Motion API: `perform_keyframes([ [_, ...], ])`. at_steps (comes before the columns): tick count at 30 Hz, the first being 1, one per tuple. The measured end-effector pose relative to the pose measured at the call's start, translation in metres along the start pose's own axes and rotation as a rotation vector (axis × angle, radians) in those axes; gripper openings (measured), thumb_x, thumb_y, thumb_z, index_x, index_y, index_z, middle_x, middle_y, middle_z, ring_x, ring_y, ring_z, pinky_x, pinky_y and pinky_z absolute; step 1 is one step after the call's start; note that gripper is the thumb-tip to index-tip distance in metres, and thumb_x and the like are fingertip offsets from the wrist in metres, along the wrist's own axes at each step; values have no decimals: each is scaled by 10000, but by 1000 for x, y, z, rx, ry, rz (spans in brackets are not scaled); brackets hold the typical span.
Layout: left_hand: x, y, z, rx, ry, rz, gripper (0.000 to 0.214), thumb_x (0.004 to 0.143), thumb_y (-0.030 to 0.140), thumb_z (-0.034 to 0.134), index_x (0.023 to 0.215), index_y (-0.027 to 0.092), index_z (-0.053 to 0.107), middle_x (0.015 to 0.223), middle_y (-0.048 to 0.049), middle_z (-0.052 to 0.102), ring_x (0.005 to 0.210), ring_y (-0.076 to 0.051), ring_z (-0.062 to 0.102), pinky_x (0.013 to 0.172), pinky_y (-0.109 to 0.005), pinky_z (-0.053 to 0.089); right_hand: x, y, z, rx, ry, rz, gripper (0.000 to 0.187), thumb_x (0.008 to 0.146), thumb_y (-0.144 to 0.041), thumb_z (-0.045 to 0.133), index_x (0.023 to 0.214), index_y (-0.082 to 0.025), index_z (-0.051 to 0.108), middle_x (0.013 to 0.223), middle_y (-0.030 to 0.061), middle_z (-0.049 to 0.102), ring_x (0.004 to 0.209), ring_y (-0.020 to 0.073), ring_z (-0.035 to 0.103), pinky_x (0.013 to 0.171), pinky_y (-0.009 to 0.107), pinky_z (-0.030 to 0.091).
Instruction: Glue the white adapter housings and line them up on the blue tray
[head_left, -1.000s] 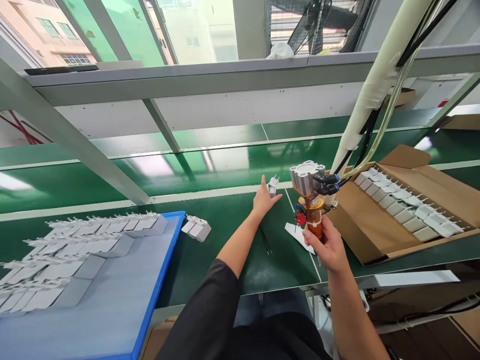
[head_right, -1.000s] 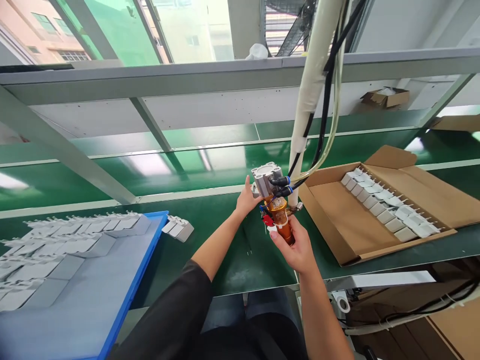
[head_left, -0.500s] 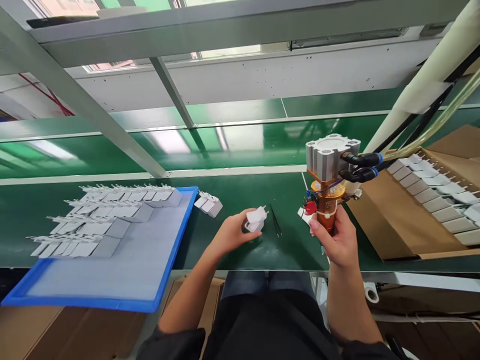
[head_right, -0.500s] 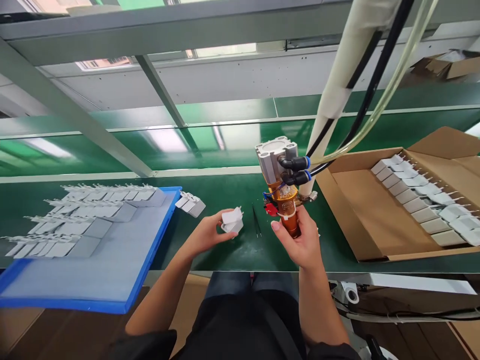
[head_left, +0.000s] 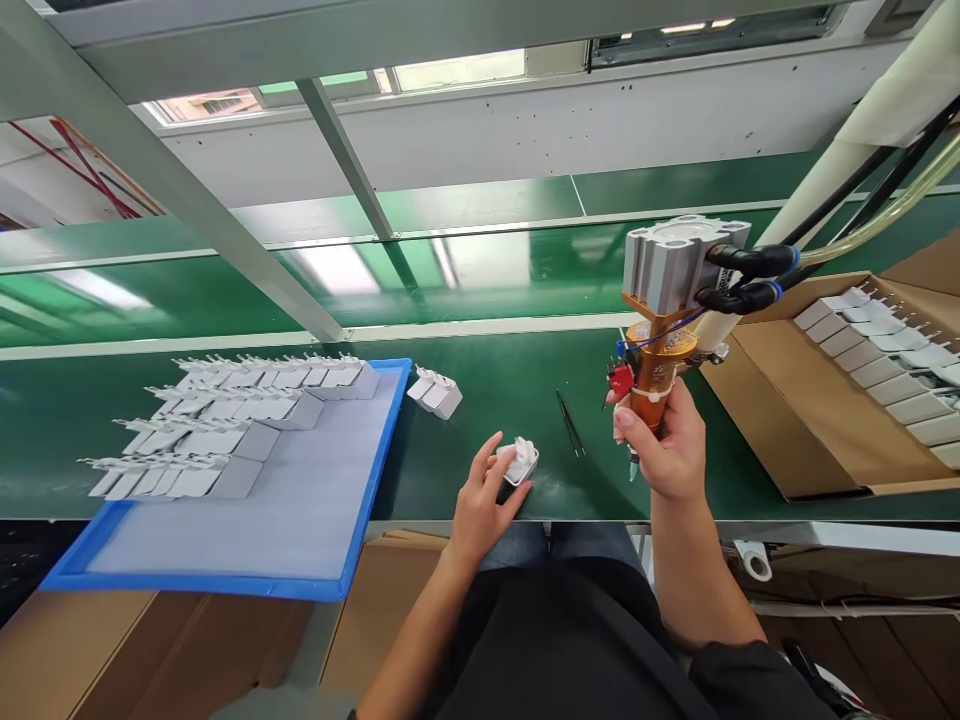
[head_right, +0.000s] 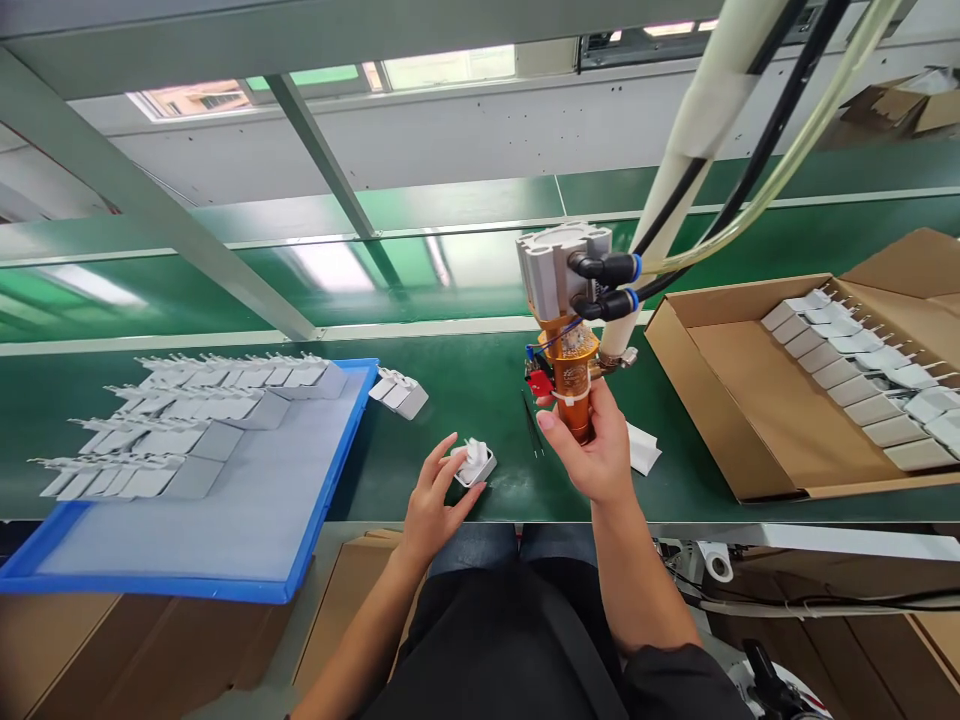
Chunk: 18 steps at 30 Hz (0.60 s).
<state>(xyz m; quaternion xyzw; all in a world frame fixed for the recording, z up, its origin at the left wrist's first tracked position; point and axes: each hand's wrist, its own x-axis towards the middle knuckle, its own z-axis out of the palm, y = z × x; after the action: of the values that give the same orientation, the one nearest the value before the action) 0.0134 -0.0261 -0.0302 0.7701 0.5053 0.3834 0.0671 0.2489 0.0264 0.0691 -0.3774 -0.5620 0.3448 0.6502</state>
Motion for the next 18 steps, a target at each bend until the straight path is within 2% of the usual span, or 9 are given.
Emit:
perform_keyframes([
  [3, 5, 1, 6, -69, -100, -177, 371, 897, 262, 675, 1251, 198, 584, 1271, -137, 657, 1137, -258, 668, 923, -375, 584, 0, -1, 11, 42, -24, -7, 251, 867, -390, 714, 1005, -226, 584, 715, -24, 617, 498, 96, 479, 475, 252, 431],
  [6, 12, 7, 9, -77, -176, -276, 292, 852, 314, 708, 1103, 180, 639, 1043, -101, 715, 972, -262, 687, 851, -396, 577, 0, -4, 27, 58, -39, 13, 290, 856, -415, 722, 1017, -230, 569, 708, -27, 609, 490, 98, 473, 466, 259, 424],
  [8, 14, 13, 10, -101, -191, -318, 298, 846, 362, 714, 1069, 177, 641, 976, -91, 720, 904, -261, 683, 803, -386, 566, 1, -7, 39, 57, -52, 25, 327, 831, -414, 748, 1028, -235, 559, 705, -36, 609, 482, 93, 466, 470, 260, 426],
  [13, 15, 30, 3, -310, -258, -366, 304, 868, 354, 672, 1118, 187, 626, 927, -51, 722, 779, -197, 674, 721, -300, 527, 3, -13, 68, -16, -66, 45, 434, 742, -412, 826, 1002, -250, 519, 610, -85, 545, 473, 101, 492, 475, 257, 437],
  [18, 25, 38, -11, -333, -223, -329, 330, 828, 322, 674, 1129, 186, 664, 843, -31, 672, 748, -190, 629, 678, -281, 494, 2, -18, 81, -105, -29, -25, 412, 727, -375, 821, 929, -254, 484, 532, -118, 467, 429, 93, 452, 451, 244, 397],
])
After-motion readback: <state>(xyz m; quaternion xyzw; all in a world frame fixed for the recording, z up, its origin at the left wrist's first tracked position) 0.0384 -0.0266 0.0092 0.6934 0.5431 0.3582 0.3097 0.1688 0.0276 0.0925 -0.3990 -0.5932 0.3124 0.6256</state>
